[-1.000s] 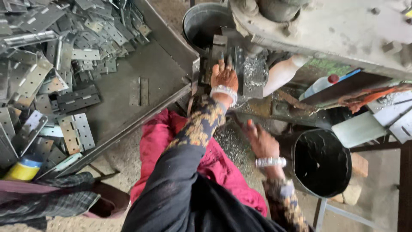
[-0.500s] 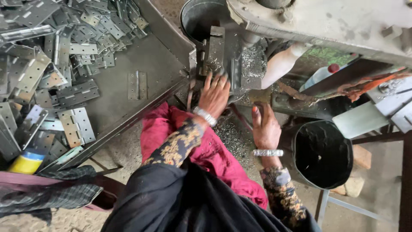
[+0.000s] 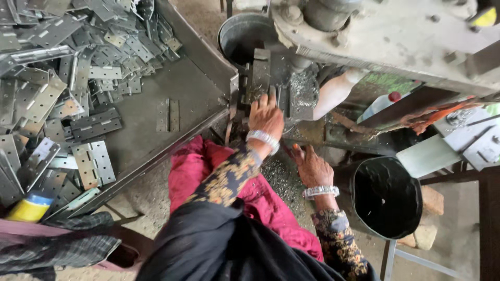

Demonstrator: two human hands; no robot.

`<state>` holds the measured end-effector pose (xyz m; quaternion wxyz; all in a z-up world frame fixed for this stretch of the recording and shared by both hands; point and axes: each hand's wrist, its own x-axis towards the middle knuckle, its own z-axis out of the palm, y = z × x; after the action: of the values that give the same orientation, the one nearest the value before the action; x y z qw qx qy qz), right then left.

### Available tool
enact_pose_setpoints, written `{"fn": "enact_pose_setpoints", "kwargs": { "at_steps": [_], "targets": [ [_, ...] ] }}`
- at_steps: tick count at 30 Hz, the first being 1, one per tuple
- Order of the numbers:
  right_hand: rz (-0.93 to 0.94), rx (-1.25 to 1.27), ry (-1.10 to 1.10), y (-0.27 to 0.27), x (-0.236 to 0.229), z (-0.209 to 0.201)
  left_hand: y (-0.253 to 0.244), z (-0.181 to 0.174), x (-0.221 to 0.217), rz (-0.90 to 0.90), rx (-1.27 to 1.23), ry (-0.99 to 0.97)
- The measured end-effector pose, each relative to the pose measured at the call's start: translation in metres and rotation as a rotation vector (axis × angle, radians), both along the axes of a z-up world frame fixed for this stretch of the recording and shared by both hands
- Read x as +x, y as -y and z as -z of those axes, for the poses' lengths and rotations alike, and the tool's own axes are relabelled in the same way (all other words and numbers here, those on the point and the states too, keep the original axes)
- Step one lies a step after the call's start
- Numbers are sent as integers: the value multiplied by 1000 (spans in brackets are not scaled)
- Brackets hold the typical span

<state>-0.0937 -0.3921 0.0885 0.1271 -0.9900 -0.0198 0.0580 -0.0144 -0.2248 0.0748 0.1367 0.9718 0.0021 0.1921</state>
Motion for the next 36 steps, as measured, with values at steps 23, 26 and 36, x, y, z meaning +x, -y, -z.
{"fn": "enact_pose_setpoints", "kwargs": {
  "at_steps": [23,26,36],
  "targets": [
    [28,15,-55,47,12,116,-4,12,38,-48,226,-96],
    [-24,58,-64,38,-7,127,-3,9,38,-26,221,-121],
    [22,43,-47,38,4,117,-10,-1,61,-81,335,-244]
  ]
}}
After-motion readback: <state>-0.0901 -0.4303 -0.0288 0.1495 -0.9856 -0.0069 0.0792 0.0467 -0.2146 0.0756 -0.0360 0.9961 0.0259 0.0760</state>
